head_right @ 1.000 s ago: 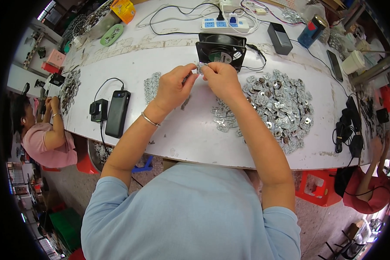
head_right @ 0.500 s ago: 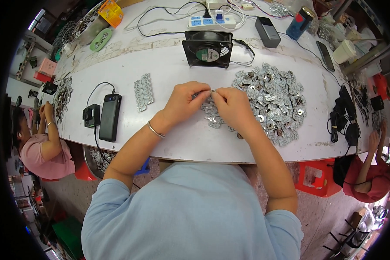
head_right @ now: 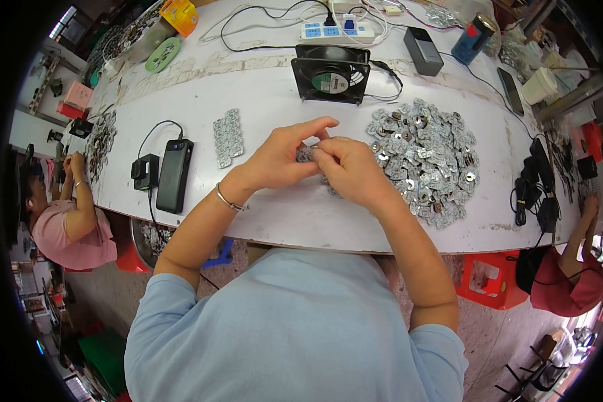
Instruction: Manually assemble small electronic or metal components onto a plastic strip on a workshop desk.
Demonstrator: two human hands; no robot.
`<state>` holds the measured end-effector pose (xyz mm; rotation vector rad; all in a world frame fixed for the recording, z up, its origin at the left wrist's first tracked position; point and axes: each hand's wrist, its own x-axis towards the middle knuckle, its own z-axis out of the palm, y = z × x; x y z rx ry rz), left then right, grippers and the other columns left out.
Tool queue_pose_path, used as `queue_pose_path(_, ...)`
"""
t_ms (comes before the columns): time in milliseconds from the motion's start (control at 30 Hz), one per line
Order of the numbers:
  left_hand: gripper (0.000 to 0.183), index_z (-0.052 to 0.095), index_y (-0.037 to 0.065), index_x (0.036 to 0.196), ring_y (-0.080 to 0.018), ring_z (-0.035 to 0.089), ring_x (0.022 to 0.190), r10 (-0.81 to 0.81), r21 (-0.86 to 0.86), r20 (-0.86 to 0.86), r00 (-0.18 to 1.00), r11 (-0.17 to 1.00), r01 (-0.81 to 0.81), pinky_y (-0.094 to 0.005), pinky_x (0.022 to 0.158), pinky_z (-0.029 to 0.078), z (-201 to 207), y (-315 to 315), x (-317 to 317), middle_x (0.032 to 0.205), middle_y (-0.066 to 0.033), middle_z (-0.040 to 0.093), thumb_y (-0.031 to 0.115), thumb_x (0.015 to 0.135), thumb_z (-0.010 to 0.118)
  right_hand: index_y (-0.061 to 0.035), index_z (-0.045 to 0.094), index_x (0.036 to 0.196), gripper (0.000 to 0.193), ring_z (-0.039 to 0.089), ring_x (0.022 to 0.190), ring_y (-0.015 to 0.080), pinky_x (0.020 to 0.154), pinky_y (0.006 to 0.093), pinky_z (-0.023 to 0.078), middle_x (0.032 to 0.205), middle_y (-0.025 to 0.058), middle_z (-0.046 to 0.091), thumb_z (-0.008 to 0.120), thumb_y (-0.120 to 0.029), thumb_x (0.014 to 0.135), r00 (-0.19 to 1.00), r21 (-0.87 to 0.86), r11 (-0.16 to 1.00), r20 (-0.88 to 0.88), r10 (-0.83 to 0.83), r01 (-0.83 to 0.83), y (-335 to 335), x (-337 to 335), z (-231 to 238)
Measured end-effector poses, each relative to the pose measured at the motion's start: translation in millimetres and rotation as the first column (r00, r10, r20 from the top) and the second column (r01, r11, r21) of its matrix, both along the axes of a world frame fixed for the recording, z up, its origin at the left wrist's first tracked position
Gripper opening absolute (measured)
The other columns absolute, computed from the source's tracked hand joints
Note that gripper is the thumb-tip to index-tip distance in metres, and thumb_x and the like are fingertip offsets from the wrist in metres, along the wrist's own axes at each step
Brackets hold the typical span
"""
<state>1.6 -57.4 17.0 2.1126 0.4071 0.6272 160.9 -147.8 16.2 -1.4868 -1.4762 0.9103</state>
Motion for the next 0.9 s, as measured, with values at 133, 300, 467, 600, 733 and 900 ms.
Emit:
queue_pose_path(133, 0.064, 0.052, 0.003, 0.132, -0.0128, 0.063, 0.087, 0.040, -0.161, -0.094, 0.995, 0.985, -0.055, -0.0256, 0.066, 0.051, 1, 0, -4, 0.106, -0.0085, 0.066, 0.004, 0.071, 0.074, 0.0024, 0.064, 0.081, 0.022, 0.047, 0.056, 0.0126, 0.054, 0.0301, 0.040, 0.061, 0.0054, 0.053, 0.060, -0.018, 0.090, 0.998, -0.103, 0.993, -0.022, 0.061, -0.063, 7, 2, 3)
queue_pose_path(300, 0.032, 0.061, -0.002, 0.115, -0.0061, 0.056, 0.062, -0.070, -0.509, -0.159, 0.985, 0.861, -0.021, -0.0218, 0.055, 0.046, 18, 8, -15, 0.087, -0.0050, 0.064, 0.017, 0.090, 0.064, 0.0020, 0.063, 0.077, 0.025, 0.044, 0.054, 0.0083, 0.050, 0.0281, 0.038, 0.056, 0.0017, 0.052, 0.061, -0.019, 0.089, 0.999, -0.069, 0.997, -0.040, -0.023, 0.020, 9, 8, 18)
queue_pose_path(467, 0.026, 0.064, 0.000, 0.091, -0.0070, 0.055, 0.061, -0.282, -0.499, -0.344, 0.895, 0.863, 0.080, -0.0213, 0.053, 0.044, 27, 21, -29, 0.073, -0.0017, 0.060, 0.024, 0.097, 0.057, 0.0009, 0.064, 0.079, 0.023, 0.044, 0.054, 0.0063, 0.050, 0.0250, 0.037, 0.059, -0.0007, 0.052, 0.060, -0.019, 0.091, 0.993, -0.112, 0.989, -0.083, 0.087, -0.096, 5, 13, 17)
queue_pose_path(600, 0.024, 0.064, 0.001, 0.088, -0.0077, 0.055, 0.061, -0.295, -0.630, 0.014, 0.955, 0.739, 0.238, -0.0221, 0.055, 0.045, 19, 19, -34, 0.069, 0.0000, 0.059, 0.021, 0.097, 0.056, 0.0003, 0.064, 0.082, 0.023, 0.046, 0.054, 0.0054, 0.048, 0.0221, 0.036, 0.060, -0.0016, 0.052, 0.059, -0.019, 0.093, 0.821, -0.238, 0.946, -0.569, 0.048, -0.220, 2, 6, 16)
queue_pose_path(733, 0.019, 0.065, 0.001, 0.091, -0.0075, 0.054, 0.060, -0.145, -0.561, 0.024, 0.989, 0.817, 0.133, -0.0237, 0.057, 0.046, 5, 22, -27, 0.074, -0.0006, 0.060, 0.014, 0.097, 0.053, -0.0003, 0.062, 0.080, 0.024, 0.048, 0.053, 0.0048, 0.047, 0.0210, 0.037, 0.062, -0.0018, 0.053, 0.057, -0.019, 0.095, 0.902, -0.235, 0.972, -0.424, -0.083, -0.021, 10, 3, 13)
queue_pose_path(900, 0.015, 0.065, 0.002, 0.104, -0.0096, 0.056, 0.062, 0.162, -0.301, -0.082, 0.983, 0.937, -0.180, -0.0243, 0.057, 0.046, -3, 23, -23, 0.075, -0.0034, 0.060, 0.005, 0.091, 0.057, 0.0007, 0.060, 0.078, 0.024, 0.049, 0.053, 0.0086, 0.050, 0.0265, 0.040, 0.060, 0.0024, 0.054, 0.058, -0.019, 0.092, 0.978, -0.171, 0.982, -0.178, -0.104, 0.074, 17, 3, 4)
